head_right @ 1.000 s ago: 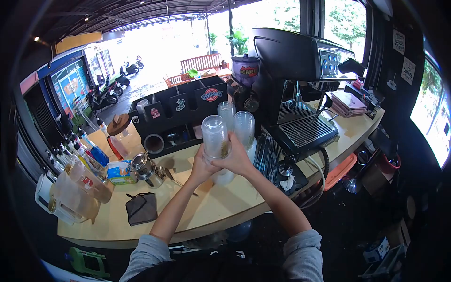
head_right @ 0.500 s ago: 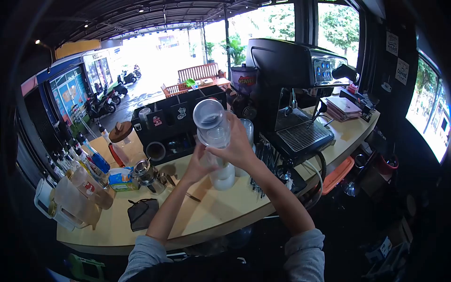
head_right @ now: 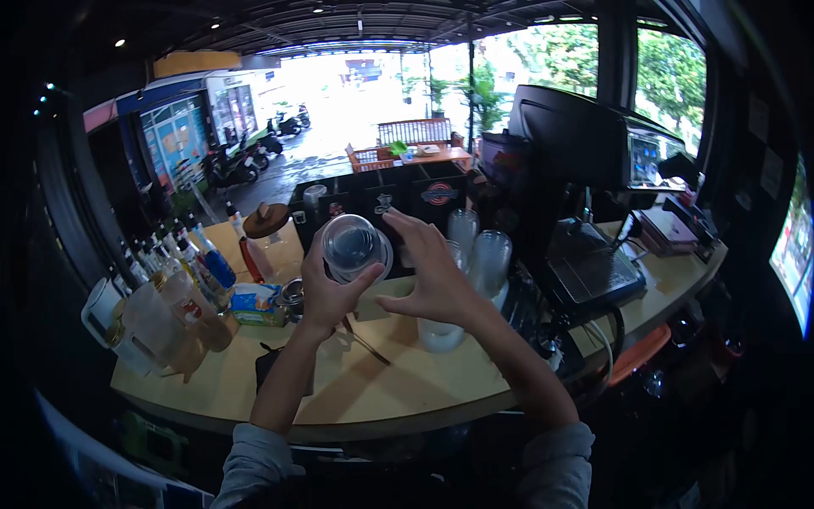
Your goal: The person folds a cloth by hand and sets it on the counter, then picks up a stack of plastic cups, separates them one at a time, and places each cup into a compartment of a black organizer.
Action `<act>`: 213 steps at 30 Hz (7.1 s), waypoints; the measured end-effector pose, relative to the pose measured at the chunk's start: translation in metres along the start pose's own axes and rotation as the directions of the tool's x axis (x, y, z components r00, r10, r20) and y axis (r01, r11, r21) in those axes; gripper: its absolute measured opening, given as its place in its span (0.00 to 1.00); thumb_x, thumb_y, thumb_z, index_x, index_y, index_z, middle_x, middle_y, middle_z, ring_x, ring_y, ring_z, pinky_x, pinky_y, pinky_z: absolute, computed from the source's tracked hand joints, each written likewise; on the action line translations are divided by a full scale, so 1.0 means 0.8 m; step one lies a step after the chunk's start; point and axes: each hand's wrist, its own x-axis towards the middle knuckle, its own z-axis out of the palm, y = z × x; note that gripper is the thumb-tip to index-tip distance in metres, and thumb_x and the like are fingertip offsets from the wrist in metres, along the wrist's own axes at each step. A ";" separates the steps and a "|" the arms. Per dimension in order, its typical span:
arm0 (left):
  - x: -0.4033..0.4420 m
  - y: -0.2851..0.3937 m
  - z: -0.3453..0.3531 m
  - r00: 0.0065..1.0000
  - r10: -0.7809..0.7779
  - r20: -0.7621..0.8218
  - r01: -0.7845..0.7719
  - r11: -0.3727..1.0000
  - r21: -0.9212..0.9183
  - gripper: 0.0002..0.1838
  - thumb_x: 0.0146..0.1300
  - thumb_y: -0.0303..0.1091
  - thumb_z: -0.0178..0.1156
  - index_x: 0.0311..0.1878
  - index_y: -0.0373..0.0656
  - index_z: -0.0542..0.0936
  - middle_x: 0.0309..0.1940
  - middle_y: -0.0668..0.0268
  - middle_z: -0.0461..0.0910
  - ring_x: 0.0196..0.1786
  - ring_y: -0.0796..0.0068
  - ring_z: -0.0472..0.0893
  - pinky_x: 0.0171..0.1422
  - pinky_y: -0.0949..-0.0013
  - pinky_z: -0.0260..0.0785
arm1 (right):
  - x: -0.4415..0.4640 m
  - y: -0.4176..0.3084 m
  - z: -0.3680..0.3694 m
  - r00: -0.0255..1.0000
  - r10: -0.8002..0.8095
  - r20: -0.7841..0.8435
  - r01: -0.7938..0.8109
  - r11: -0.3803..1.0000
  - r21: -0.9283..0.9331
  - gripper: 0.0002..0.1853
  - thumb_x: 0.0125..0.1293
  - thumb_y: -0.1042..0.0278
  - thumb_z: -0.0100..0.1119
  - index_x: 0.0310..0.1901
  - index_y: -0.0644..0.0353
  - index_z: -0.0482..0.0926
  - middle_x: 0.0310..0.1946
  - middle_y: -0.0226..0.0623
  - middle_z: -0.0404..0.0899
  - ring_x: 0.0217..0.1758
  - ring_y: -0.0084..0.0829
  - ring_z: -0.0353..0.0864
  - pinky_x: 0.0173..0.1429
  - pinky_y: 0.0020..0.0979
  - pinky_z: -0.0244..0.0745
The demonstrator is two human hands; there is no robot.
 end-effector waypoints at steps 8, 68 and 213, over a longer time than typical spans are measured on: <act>-0.010 -0.008 -0.052 0.987 0.159 -0.023 -0.126 0.859 0.496 0.42 0.41 0.43 0.77 0.60 0.41 0.69 0.52 0.58 0.75 0.57 0.57 0.74 0.65 0.55 0.61 | 0.062 -0.047 0.036 0.993 -0.117 0.033 0.114 0.989 0.099 0.36 0.52 0.60 0.69 0.63 0.53 0.65 0.58 0.41 0.67 0.60 0.43 0.72 0.60 0.39 0.71; 0.075 -0.174 -0.138 0.953 -0.113 0.280 -0.101 0.754 0.649 0.27 0.60 0.39 0.59 0.61 0.39 0.69 0.56 0.52 0.73 0.57 0.51 0.74 0.64 0.55 0.64 | 0.272 0.098 0.245 0.947 0.111 0.301 -0.034 0.968 -0.250 0.12 0.58 0.67 0.55 0.41 0.65 0.77 0.42 0.54 0.79 0.48 0.50 0.80 0.51 0.45 0.76; -0.122 -0.090 -0.147 0.898 -0.439 0.014 0.401 0.807 -0.434 0.37 0.54 0.29 0.69 0.63 0.40 0.58 0.53 0.60 0.67 0.54 0.71 0.75 0.57 0.70 0.74 | -0.032 -0.067 0.153 0.897 0.332 0.290 -0.415 0.413 0.811 0.11 0.68 0.72 0.55 0.49 0.67 0.74 0.42 0.41 0.82 0.49 0.28 0.81 0.57 0.28 0.75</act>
